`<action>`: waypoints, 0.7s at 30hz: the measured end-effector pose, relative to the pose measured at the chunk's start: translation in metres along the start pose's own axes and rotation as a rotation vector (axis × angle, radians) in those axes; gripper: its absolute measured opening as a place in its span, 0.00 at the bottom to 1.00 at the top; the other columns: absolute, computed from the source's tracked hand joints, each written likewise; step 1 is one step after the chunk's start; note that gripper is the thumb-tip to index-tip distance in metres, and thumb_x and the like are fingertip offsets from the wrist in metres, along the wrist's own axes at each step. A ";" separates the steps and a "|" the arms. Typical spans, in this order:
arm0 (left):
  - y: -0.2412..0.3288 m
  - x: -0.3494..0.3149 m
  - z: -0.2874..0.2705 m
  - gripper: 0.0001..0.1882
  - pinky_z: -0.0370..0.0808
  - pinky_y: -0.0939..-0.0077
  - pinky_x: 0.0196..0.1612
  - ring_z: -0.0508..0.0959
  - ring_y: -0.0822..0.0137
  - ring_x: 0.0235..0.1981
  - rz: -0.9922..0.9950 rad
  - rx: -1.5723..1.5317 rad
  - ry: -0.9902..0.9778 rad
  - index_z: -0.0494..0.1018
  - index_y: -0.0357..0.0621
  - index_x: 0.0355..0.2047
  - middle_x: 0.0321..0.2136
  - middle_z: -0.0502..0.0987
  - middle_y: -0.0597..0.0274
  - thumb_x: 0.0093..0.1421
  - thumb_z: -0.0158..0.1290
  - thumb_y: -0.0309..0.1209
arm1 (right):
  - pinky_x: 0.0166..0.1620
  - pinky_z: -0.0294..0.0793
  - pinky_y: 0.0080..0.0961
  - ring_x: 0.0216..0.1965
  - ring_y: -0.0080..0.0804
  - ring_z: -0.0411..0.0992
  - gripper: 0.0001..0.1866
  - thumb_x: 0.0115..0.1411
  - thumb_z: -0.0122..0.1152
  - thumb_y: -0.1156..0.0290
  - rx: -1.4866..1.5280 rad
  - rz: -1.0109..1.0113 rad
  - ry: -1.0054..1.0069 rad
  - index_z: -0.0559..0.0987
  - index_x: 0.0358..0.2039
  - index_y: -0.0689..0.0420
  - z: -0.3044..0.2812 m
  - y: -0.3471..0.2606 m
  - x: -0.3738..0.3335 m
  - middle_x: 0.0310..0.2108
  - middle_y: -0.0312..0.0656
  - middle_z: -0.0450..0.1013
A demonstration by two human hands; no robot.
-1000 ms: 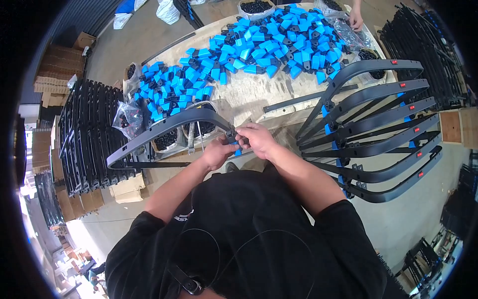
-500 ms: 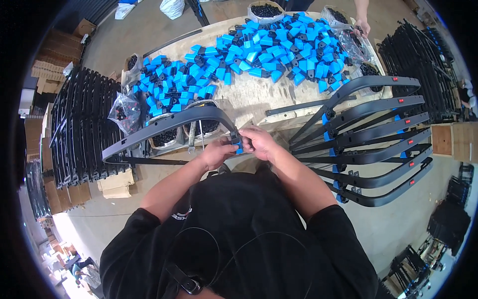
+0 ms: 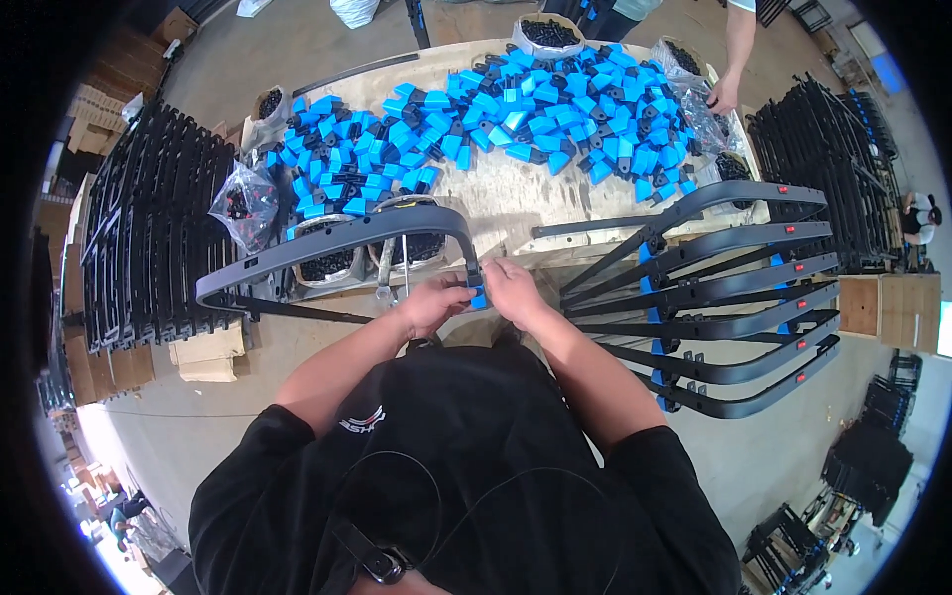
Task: Assembling a metal frame by attaching blue protective covers and securing them with tools.
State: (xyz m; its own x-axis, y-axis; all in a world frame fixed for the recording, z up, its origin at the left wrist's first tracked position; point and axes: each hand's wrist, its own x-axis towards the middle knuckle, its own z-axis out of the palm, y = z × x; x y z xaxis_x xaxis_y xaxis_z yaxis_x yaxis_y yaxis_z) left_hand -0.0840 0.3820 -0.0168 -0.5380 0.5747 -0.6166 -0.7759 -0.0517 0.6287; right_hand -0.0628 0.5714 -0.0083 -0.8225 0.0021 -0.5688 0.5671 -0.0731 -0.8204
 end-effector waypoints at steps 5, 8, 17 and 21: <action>-0.001 -0.001 0.001 0.22 0.74 0.73 0.50 0.78 0.69 0.43 0.021 -0.003 0.006 0.70 0.34 0.55 0.45 0.78 0.59 0.63 0.59 0.29 | 0.27 0.62 0.25 0.23 0.22 0.63 0.20 0.71 0.48 0.53 0.085 0.131 -0.085 0.77 0.33 0.56 -0.003 -0.012 -0.004 0.21 0.33 0.66; 0.000 -0.003 0.002 0.22 0.76 0.71 0.49 0.79 0.67 0.43 0.023 0.107 0.089 0.69 0.32 0.55 0.45 0.78 0.56 0.64 0.59 0.30 | 0.26 0.61 0.23 0.22 0.23 0.63 0.23 0.72 0.44 0.47 0.128 0.231 -0.227 0.76 0.33 0.52 -0.015 -0.013 -0.001 0.22 0.33 0.66; 0.035 -0.061 0.027 0.13 0.77 0.70 0.38 0.79 0.68 0.34 0.348 0.753 0.305 0.76 0.39 0.45 0.34 0.81 0.58 0.62 0.60 0.32 | 0.35 0.66 0.28 0.34 0.31 0.73 0.32 0.72 0.37 0.39 0.592 0.261 -0.438 0.77 0.42 0.55 -0.025 -0.026 -0.040 0.34 0.38 0.76; 0.053 -0.064 0.045 0.11 0.76 0.63 0.41 0.79 0.53 0.34 0.811 1.164 0.101 0.79 0.43 0.42 0.31 0.79 0.55 0.59 0.61 0.31 | 0.33 0.65 0.25 0.33 0.28 0.74 0.33 0.71 0.35 0.37 0.505 0.217 -0.506 0.77 0.48 0.53 -0.004 -0.031 -0.044 0.37 0.37 0.78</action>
State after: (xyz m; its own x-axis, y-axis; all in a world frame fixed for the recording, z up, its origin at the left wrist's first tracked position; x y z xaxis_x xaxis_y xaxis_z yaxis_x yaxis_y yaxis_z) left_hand -0.0764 0.3792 0.0770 -0.7547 0.6488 0.0975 0.4366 0.3858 0.8128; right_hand -0.0439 0.5780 0.0420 -0.6826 -0.5152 -0.5183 0.7307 -0.4691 -0.4960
